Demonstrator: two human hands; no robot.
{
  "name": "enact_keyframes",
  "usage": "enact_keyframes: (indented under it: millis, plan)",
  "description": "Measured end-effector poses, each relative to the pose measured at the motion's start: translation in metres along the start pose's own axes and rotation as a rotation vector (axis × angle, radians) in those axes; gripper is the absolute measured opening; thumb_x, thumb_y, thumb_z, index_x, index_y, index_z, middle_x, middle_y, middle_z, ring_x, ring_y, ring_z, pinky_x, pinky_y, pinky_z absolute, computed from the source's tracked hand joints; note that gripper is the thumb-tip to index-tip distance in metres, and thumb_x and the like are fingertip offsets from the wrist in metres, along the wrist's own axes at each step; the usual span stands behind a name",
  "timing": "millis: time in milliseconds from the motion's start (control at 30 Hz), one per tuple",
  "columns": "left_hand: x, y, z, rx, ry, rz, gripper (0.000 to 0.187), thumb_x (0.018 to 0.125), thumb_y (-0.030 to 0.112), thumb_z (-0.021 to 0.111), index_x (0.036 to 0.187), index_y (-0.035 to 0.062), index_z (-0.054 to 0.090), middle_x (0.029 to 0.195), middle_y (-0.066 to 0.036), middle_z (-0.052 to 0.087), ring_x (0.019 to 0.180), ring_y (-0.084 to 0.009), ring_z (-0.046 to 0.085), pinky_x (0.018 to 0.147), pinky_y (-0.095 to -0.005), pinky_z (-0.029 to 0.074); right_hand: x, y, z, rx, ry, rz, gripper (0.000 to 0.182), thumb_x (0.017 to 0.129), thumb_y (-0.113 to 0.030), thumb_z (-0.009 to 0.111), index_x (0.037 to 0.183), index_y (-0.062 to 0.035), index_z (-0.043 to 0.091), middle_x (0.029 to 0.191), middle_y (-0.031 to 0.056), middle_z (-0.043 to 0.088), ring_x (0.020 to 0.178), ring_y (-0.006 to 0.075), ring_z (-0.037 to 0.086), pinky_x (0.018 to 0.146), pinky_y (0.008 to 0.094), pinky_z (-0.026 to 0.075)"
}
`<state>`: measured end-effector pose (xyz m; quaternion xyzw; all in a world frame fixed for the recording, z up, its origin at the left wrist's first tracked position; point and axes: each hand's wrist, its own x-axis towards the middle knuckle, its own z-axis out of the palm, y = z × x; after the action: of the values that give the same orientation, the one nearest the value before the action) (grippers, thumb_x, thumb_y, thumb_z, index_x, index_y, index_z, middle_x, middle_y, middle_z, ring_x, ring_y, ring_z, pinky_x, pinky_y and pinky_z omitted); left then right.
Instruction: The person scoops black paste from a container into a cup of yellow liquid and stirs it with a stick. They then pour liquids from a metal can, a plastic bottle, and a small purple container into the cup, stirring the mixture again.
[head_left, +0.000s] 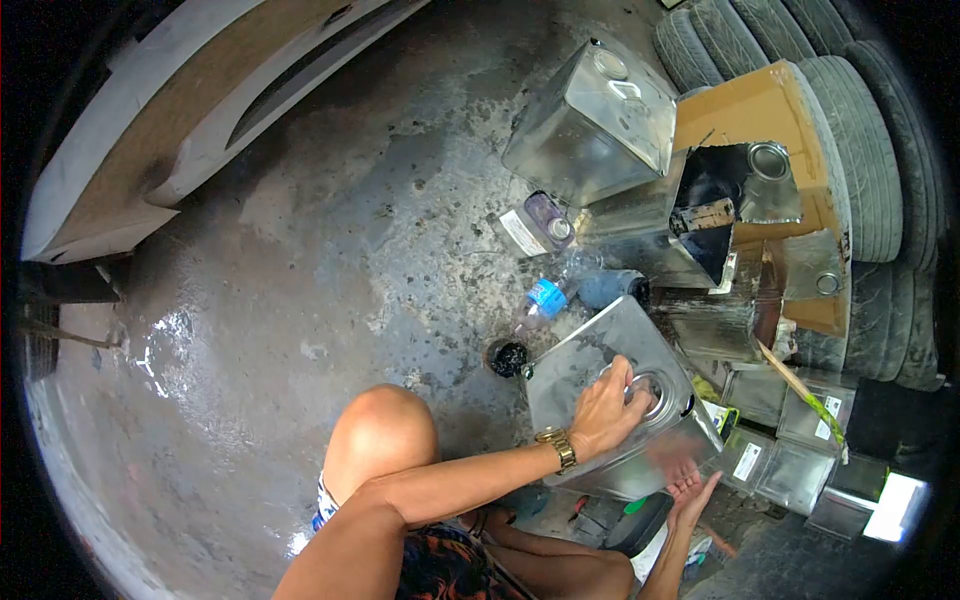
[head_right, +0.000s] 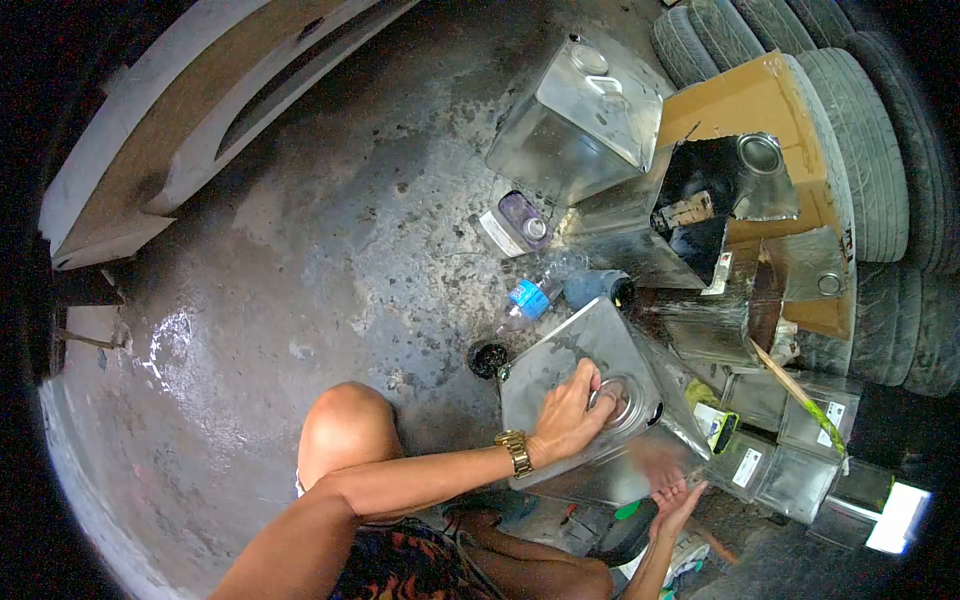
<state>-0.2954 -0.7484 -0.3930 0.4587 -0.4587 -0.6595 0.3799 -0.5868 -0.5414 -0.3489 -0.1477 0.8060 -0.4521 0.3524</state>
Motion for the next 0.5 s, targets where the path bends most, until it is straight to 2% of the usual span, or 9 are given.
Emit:
enact_keyframes:
  millis: [133,200,500]
  plan:
    - [-0.001,0.0,-0.002,0.001,-0.001,0.006,0.032,0.09,0.034,0.053,0.095,0.0054,0.041,0.074,-0.024,0.058,0.071,-0.0439,0.059,0.066,-0.0511,0.043,-0.007,-0.007,0.008,-0.004,0.017,-0.004,0.094,0.085,-0.079,0.033,0.124,0.0038,0.054,0.107,0.0084,0.063,0.079,0.0139,0.057,0.068,0.0242,0.047]
    - [-0.003,0.003,-0.003,-0.001,-0.007,-0.023,0.029,0.085,0.026,0.057,0.093,0.0048,0.04,0.081,-0.022,0.059,0.073,-0.0428,0.058,0.066,-0.0521,0.043,-0.008,-0.008,0.011,-0.015,0.021,-0.011,0.094,0.085,-0.079,0.033,0.123,0.0036,0.055,0.106,0.0082,0.063,0.079,0.014,0.057,0.067,0.0241,0.046]
    - [-0.004,0.007,-0.008,-0.014,-0.018,-0.055,0.029,0.085,0.026,0.057,0.094,0.005,0.04,0.081,-0.022,0.059,0.072,-0.042,0.058,0.067,-0.052,0.043,-0.009,-0.015,0.02,-0.045,0.038,-0.01,0.097,0.083,-0.082,0.031,0.123,0.0035,0.055,0.107,0.008,0.062,0.081,0.0143,0.057,0.068,0.0239,0.046]
